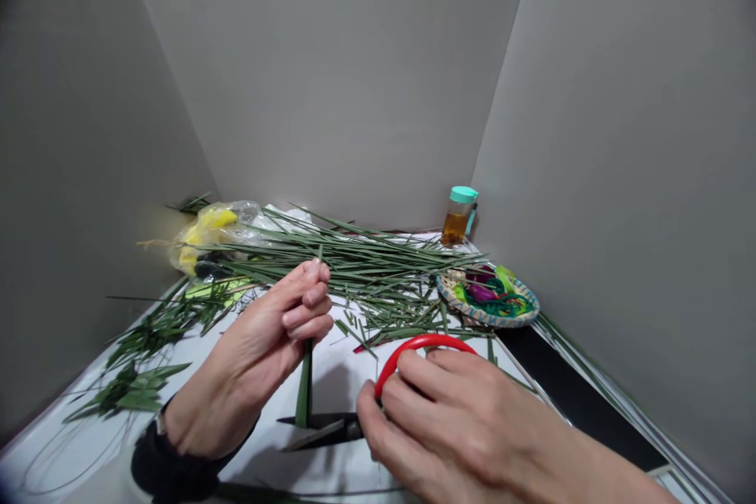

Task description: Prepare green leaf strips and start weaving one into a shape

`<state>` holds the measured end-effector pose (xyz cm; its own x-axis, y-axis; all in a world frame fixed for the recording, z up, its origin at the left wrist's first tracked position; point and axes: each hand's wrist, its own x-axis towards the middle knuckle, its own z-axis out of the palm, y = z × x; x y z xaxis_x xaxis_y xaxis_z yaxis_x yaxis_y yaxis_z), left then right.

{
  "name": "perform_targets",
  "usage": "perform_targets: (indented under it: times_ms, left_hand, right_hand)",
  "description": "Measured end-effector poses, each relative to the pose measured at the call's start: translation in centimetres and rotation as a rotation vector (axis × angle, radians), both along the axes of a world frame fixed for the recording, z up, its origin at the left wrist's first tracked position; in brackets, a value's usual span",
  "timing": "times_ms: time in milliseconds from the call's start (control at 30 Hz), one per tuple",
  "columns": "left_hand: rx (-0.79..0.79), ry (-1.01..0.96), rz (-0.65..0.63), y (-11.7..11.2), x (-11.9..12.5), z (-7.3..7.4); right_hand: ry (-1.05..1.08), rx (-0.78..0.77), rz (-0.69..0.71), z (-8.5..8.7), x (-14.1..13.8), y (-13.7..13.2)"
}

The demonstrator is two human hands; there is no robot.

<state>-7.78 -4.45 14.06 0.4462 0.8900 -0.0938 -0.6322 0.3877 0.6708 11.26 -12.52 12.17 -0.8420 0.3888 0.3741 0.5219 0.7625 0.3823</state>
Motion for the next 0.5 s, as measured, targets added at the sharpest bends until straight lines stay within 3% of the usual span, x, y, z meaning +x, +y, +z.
perform_targets:
  times_ms: [333,500]
  left_hand:
    - [0.026,0.025,0.042,0.5,0.2,-0.4]
    - [0.098,0.022,0.051,1.2,-0.3,-0.6]
  right_hand:
    - [0.001,-0.018,0.009,-1.0,0.2,0.0]
    - [0.03,-0.077,-0.039,-2.9,0.0,0.0]
